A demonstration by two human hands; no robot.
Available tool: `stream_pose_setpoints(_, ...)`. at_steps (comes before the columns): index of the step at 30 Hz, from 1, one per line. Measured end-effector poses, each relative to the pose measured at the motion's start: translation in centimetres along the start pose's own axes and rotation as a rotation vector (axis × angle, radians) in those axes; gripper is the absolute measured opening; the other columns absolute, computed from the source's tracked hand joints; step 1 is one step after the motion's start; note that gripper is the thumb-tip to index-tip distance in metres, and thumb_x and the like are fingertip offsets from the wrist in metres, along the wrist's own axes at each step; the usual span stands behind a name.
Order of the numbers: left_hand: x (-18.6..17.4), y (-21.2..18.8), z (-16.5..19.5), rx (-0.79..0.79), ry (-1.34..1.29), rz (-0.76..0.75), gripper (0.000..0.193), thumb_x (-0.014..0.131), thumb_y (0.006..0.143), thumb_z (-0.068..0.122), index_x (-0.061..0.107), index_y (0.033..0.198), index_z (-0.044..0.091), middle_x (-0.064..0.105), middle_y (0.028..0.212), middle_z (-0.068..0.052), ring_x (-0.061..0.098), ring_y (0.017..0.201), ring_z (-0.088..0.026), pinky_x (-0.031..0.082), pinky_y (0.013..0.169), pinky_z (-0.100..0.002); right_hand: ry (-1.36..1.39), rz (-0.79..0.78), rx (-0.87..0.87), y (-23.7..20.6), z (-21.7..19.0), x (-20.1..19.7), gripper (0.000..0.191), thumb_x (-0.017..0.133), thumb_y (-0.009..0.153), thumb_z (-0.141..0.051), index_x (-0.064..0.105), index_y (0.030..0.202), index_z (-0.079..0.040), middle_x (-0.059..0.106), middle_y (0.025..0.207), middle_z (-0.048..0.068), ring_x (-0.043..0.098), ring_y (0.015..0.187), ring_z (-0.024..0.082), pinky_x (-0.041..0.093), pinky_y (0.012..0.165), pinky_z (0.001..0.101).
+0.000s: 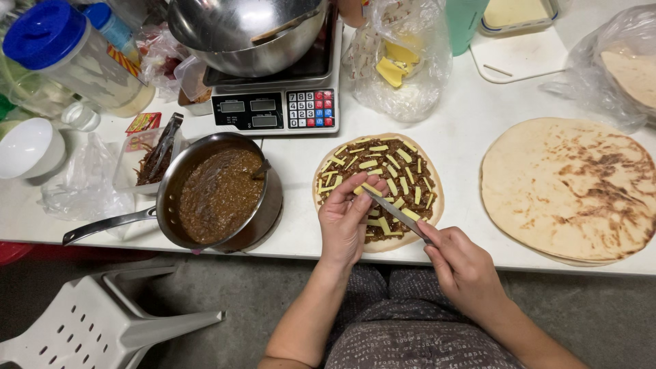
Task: The person places small pieces of cheese onto a flatbread base that already has a brown spread. The person uses a knife to cut and position the cheese pieces across the surface.
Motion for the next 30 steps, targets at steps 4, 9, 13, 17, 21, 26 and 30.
stream_pose_setpoints(4,0.00,-0.16,0.02,0.000,-0.016,-0.025,0.031,0.065,0.101,0.000,0.062,0.132,-0.001,0.070,0.125,-0.018,0.069,0.118,-0.027,0.058,0.108,-0.043,0.030,0.009,0.019,-0.01,0.23,0.06,0.042,0.067,0.091,-0.004,0.065,0.133,-0.007,0.066,0.082,0.008,0.059,0.056,0.014,0.048,0.051,0.0306)
stream_pose_setpoints(9,0.06,-0.09,-0.12,-0.002,-0.046,-0.060,0.032,0.065,0.102,-0.001,0.063,0.133,0.000,0.069,0.126,-0.017,0.068,0.118,-0.026,0.057,0.108,-0.043,0.083,0.001,0.049,0.10,0.56,0.04,0.043,0.066,0.091,-0.003,0.065,0.134,-0.008,0.066,0.084,0.008,0.059,0.057,0.014,0.049,0.053,0.0286)
stream_pose_setpoints(13,0.12,0.08,-0.25,-0.016,-0.077,-0.062,0.031,0.064,0.102,0.000,0.062,0.133,0.000,0.069,0.127,-0.017,0.068,0.119,-0.027,0.057,0.109,-0.045,0.090,0.014,-0.001,-0.19,0.23,-0.52,0.043,0.065,0.092,-0.003,0.064,0.135,-0.007,0.067,0.088,0.008,0.061,0.062,0.013,0.050,0.057,0.0270)
stream_pose_setpoints(17,0.22,0.14,-0.04,-0.005,-0.088,-0.061,0.029,0.063,0.103,0.000,0.061,0.132,0.000,0.069,0.127,-0.017,0.068,0.121,-0.028,0.055,0.111,-0.046,0.071,0.019,-0.015,-0.37,0.09,-0.78,0.043,0.066,0.090,-0.003,0.065,0.133,-0.006,0.069,0.089,0.007,0.062,0.061,0.012,0.050,0.055,0.0277)
stream_pose_setpoints(21,0.39,-0.04,0.09,0.019,-0.075,-0.066,0.029,0.063,0.103,-0.001,0.061,0.132,0.000,0.069,0.126,-0.017,0.068,0.121,-0.028,0.055,0.112,-0.046,0.065,0.007,-0.008,-0.42,0.11,-0.54,0.044,0.068,0.089,-0.003,0.066,0.133,-0.007,0.069,0.088,0.007,0.062,0.060,0.012,0.050,0.053,0.0282)
stream_pose_setpoints(26,0.41,-0.10,0.20,0.021,-0.061,-0.059,0.029,0.063,0.103,-0.001,0.062,0.132,0.000,0.069,0.126,-0.017,0.068,0.121,-0.027,0.055,0.111,-0.045,0.055,0.029,-0.054,-0.39,-0.14,-0.71,0.044,0.068,0.089,-0.003,0.065,0.132,-0.006,0.070,0.091,0.008,0.063,0.062,0.012,0.050,0.054,0.0279)
stream_pose_setpoints(30,0.38,-0.04,0.21,0.023,-0.039,-0.055,0.028,0.063,0.103,-0.001,0.062,0.131,0.000,0.069,0.126,-0.018,0.068,0.120,-0.027,0.056,0.111,-0.044,0.059,0.009,-0.031,-0.30,0.03,-0.52,0.044,0.068,0.088,-0.003,0.065,0.132,-0.006,0.070,0.088,0.007,0.061,0.058,0.011,0.049,0.050,0.0279)
Point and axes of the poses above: each hand's wrist, its own y-axis towards the middle knuckle, its own x-axis out of the palm, z = x × y, the point moved 6 cm from there along y, towards the middle knuckle
